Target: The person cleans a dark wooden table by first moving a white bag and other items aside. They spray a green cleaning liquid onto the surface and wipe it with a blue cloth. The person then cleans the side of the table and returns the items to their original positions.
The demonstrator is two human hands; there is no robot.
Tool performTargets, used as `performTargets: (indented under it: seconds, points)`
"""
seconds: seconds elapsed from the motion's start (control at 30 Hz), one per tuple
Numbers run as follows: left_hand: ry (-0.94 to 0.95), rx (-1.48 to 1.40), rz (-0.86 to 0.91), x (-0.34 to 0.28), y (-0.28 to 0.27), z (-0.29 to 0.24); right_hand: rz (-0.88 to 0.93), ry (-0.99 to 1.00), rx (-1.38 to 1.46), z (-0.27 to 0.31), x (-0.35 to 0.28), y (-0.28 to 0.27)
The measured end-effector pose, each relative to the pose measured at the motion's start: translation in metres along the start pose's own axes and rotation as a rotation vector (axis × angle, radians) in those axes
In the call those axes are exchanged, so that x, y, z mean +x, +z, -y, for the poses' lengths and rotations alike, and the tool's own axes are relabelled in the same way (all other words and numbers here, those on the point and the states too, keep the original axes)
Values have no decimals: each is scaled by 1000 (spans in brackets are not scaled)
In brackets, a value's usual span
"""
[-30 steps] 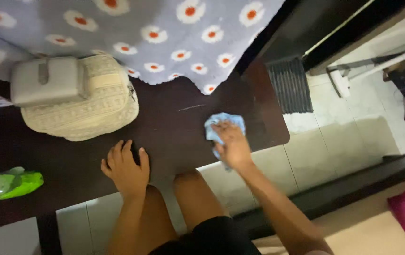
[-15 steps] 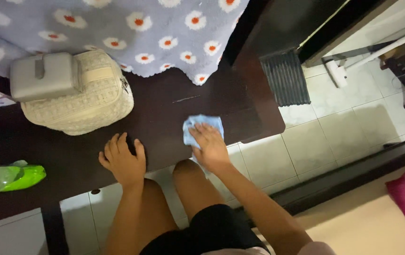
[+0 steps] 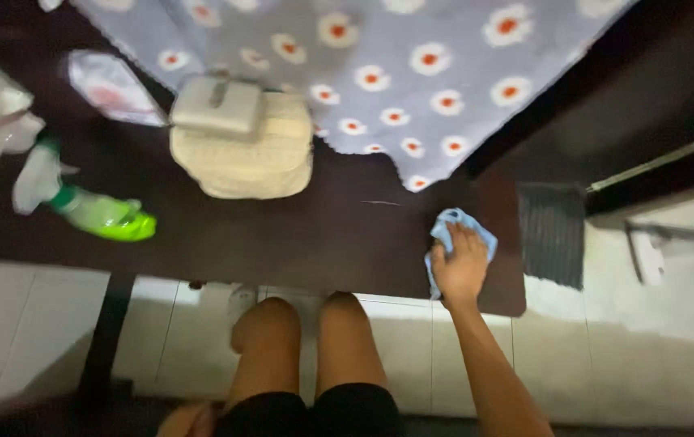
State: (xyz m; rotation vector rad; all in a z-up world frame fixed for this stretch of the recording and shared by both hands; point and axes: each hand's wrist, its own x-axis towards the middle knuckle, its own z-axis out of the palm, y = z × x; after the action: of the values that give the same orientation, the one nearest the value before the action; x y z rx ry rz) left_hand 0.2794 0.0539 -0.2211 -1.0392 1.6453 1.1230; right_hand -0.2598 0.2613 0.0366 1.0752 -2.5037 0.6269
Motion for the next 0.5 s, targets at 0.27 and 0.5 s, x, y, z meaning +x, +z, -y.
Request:
performTargets:
  seconds: [0.27,0.5]
  points:
    - [-95,-342,-186,-83,174,75,-166,-104,55,-15,-3,19]
    - [-133,-492,-340,-158,235,68,-175,-97,32,-28,-8,33]
